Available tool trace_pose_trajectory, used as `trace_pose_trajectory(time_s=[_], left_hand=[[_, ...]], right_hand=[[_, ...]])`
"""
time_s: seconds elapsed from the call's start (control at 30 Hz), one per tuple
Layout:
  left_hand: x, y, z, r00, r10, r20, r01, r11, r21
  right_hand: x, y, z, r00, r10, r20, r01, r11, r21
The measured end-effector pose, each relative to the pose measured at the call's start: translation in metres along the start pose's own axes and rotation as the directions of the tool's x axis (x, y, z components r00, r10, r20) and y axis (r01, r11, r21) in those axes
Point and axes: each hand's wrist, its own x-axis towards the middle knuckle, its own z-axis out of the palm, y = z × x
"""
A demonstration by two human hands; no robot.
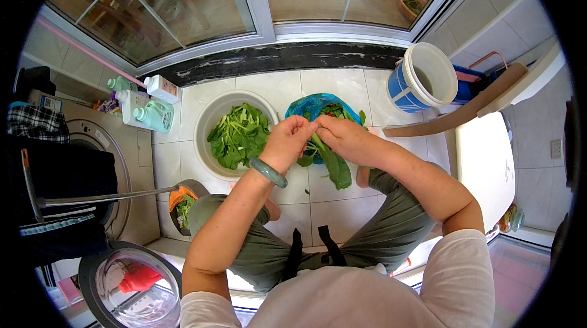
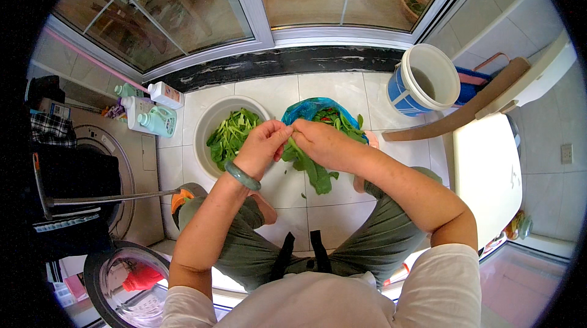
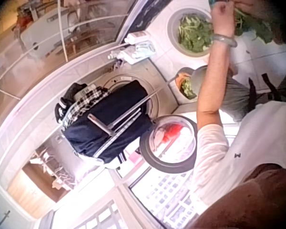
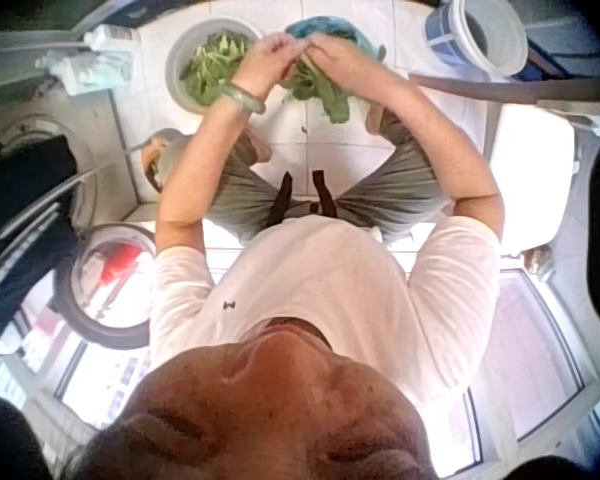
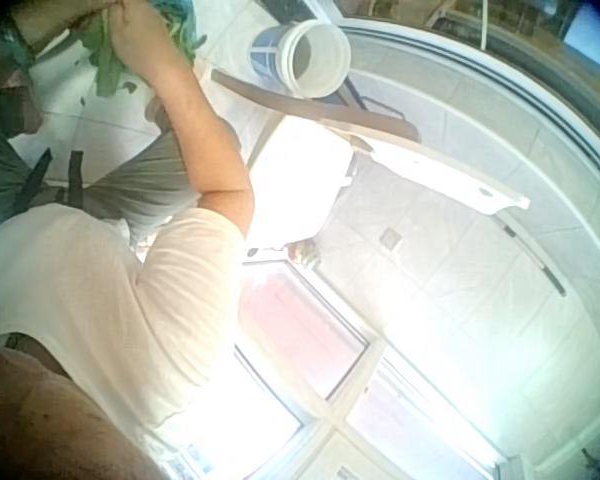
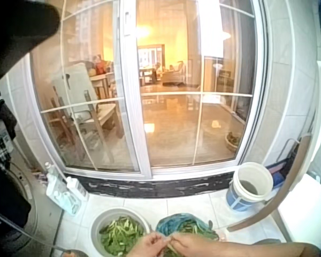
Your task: The person sits on the floor and sorts leafy green vegetables by hand. They pick up leaves from a blue plastic bag, separate the edible parts from the stems, and place the leaves into a white bowl. The stems are discarded into a separate orange basket.
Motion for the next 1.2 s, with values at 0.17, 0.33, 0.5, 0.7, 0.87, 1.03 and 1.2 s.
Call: trace_pose_trajectory(time_s=[0.17, 0.33, 0.5, 0.7, 0.87, 1.03, 1.2], left_hand=[[-0.002, 0.0, 0.0, 0.999, -0.013, 0.041, 0.015, 0.999, -0.035], [-0.005, 0.005, 0.0, 0.994, -0.005, 0.108, 0.013, 0.997, -0.071], [-0.011, 0.023, -0.003, 0.981, 0.039, 0.192, 0.005, 0.975, -0.223], [-0.006, 0.013, -0.007, 0.987, 0.132, 0.094, -0.121, 0.986, -0.111], [-0.005, 0.013, -0.001, 0.994, 0.089, 0.067, -0.092, 0.995, 0.043], [-0.003, 0.003, -0.004, 0.968, 0.232, 0.097, -0.248, 0.948, 0.199], [-0.006, 0.007, -0.003, 0.927, 0.352, 0.131, -0.375, 0.844, 0.384]], right_hand=[[0.0, -0.001, 0.001, 1.0, 0.028, 0.013, -0.027, 0.994, -0.108], [0.002, 0.005, -0.001, 0.997, 0.062, 0.046, -0.065, 0.995, 0.07], [0.007, -0.009, -0.013, 0.927, 0.312, 0.207, -0.374, 0.785, 0.494], [0.007, -0.007, -0.013, 0.972, 0.163, 0.171, -0.218, 0.897, 0.385], [0.001, -0.003, -0.007, 0.997, -0.047, 0.069, 0.044, 0.999, 0.031], [-0.002, -0.01, -0.007, 0.993, -0.115, -0.03, 0.101, 0.95, -0.294], [-0.004, -0.014, -0.012, 0.989, -0.149, -0.01, 0.134, 0.911, -0.389]])
